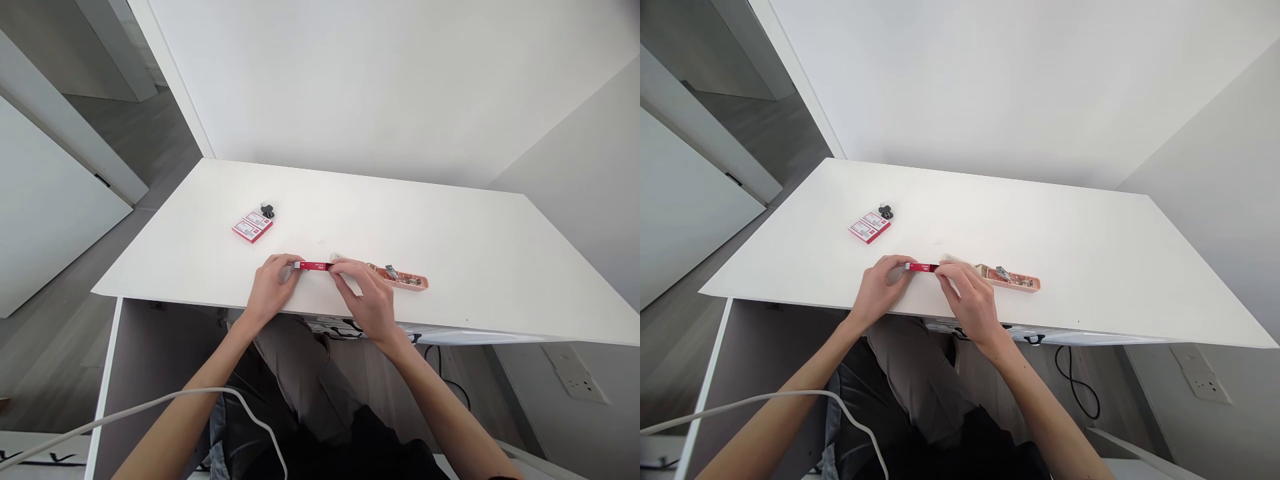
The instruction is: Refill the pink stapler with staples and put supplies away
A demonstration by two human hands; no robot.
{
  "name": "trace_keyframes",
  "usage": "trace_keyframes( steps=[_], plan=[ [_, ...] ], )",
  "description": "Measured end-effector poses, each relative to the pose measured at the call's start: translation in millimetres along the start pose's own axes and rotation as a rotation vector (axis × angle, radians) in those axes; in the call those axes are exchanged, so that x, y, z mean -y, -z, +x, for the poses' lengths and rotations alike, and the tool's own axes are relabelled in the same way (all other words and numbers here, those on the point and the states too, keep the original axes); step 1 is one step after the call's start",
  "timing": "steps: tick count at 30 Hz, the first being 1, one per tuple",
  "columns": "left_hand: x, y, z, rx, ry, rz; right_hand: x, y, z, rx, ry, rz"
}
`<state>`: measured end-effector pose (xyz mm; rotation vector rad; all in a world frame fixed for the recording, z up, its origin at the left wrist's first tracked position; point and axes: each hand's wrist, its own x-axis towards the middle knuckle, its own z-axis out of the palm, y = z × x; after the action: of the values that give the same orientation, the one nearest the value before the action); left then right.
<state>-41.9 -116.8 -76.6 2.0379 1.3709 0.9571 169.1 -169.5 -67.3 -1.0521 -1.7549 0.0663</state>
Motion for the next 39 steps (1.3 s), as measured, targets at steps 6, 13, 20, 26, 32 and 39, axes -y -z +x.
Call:
trace_keyframes(
  steps=[6,13,20,26,32,39],
  plan=[
    [1.5,-3.9,3.0,-0.038,0.037,-0.008,-0.9,-0.6,5.3,0.035,0.005,0.006],
    [2.6,-8.1,5.2,-0.075,0.048,0.018,-0.1,-1.8,15.0,0.076,0.054,0.037],
    [3.6,-7.7,4.3,-0.053,0.05,-0.001,-2.6,-1.5,20.2,0.06,0.04,0.003],
    [-3.1,4.7,-0.7,0.035,0.052,-0.137,0.0,8.0,21.0,-0.051,-0.084,0.027],
    [-1.3,18.2,-1.2,0.137,0.046,-0.337,9.0,19.5,19.1,-0.107,-0.422,0.291],
    [3.4,17.1,-0.7,0.157,0.091,-0.408,19.1,19.7,18.1,-0.048,-0.493,0.396]
  ],
)
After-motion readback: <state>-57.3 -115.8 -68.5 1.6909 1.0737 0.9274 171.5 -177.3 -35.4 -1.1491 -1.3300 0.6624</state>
